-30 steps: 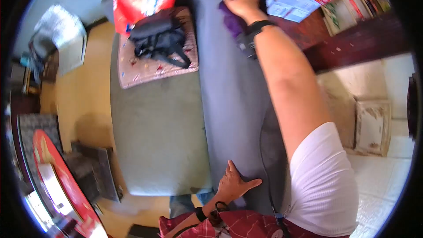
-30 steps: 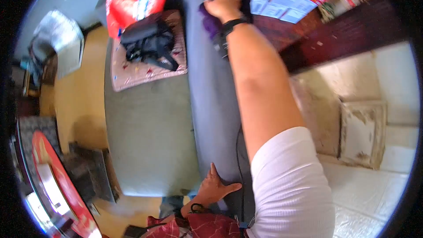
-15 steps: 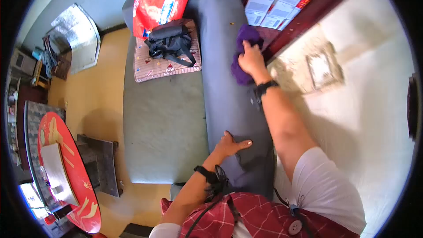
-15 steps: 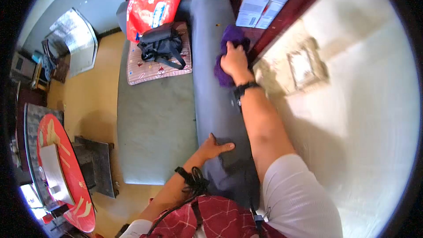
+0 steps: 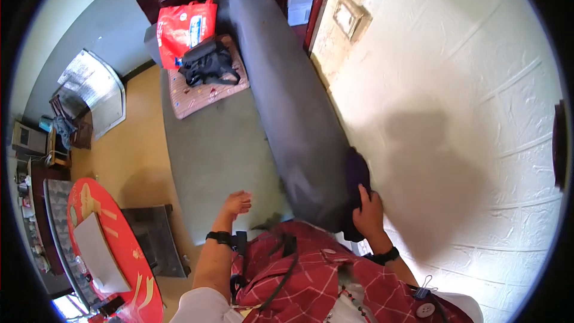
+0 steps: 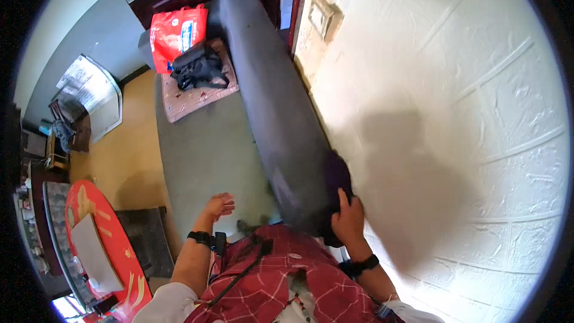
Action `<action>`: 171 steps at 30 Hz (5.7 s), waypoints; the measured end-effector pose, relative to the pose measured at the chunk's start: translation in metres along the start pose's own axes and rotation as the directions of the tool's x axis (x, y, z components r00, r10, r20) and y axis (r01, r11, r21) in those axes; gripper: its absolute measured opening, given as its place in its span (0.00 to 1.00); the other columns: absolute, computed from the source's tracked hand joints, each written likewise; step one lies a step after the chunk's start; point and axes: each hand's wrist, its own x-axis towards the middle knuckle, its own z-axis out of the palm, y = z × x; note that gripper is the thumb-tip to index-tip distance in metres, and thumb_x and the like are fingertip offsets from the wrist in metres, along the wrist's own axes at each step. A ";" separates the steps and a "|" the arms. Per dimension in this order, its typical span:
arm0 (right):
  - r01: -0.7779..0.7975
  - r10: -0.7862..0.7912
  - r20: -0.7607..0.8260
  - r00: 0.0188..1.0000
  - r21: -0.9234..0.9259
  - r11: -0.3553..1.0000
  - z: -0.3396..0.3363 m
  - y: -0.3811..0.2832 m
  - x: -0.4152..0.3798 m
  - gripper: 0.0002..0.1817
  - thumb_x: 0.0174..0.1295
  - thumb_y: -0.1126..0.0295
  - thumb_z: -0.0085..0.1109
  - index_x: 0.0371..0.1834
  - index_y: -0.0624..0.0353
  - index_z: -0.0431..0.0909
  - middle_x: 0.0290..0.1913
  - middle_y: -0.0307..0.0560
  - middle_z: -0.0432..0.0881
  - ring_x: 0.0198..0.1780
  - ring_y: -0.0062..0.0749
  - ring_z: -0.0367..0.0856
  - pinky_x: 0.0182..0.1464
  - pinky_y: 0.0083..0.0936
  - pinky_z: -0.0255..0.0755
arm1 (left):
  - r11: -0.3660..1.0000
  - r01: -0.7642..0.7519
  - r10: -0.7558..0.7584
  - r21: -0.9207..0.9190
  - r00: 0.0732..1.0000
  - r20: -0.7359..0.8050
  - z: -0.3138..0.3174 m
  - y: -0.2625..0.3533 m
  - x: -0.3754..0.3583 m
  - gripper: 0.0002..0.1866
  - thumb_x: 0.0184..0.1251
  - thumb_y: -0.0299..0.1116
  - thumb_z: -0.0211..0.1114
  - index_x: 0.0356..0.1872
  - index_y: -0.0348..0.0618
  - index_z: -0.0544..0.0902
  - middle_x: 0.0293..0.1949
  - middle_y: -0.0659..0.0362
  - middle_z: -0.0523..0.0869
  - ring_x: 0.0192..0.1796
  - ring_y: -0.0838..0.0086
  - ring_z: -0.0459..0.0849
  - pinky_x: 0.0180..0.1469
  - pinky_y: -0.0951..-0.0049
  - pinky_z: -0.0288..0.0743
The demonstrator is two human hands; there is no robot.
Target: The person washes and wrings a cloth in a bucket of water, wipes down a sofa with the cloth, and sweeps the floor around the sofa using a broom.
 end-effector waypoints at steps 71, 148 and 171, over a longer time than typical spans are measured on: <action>0.063 -0.260 0.623 0.738 0.320 0.945 0.549 -0.541 -0.056 0.30 0.42 0.69 0.59 0.53 0.69 0.69 0.51 0.65 0.77 0.58 0.55 0.74 0.62 0.37 0.65 | 0.856 0.081 -0.401 -0.511 0.727 -0.558 -0.214 -0.493 -0.292 0.24 0.59 0.33 0.66 0.54 0.26 0.74 0.35 0.55 0.85 0.37 0.75 0.82 0.40 0.76 0.76; 0.076 -0.306 0.442 0.843 0.466 0.882 0.363 -0.811 0.413 0.33 0.37 0.62 0.65 0.50 0.68 0.77 0.40 0.60 0.83 0.43 0.45 0.82 0.47 0.31 0.74 | 0.844 -0.438 0.536 0.310 0.654 -0.534 -0.780 0.280 -0.157 0.24 0.58 0.29 0.67 0.56 0.30 0.74 0.39 0.51 0.85 0.40 0.72 0.84 0.43 0.73 0.78; -0.487 0.406 0.289 0.867 0.663 0.569 0.272 -0.803 0.533 0.28 0.42 0.63 0.62 0.49 0.64 0.77 0.45 0.62 0.80 0.49 0.48 0.80 0.52 0.37 0.72 | 0.761 -0.589 0.388 0.272 0.750 0.536 -0.671 0.895 0.139 0.21 0.60 0.26 0.64 0.55 0.36 0.75 0.43 0.51 0.84 0.40 0.69 0.84 0.43 0.70 0.79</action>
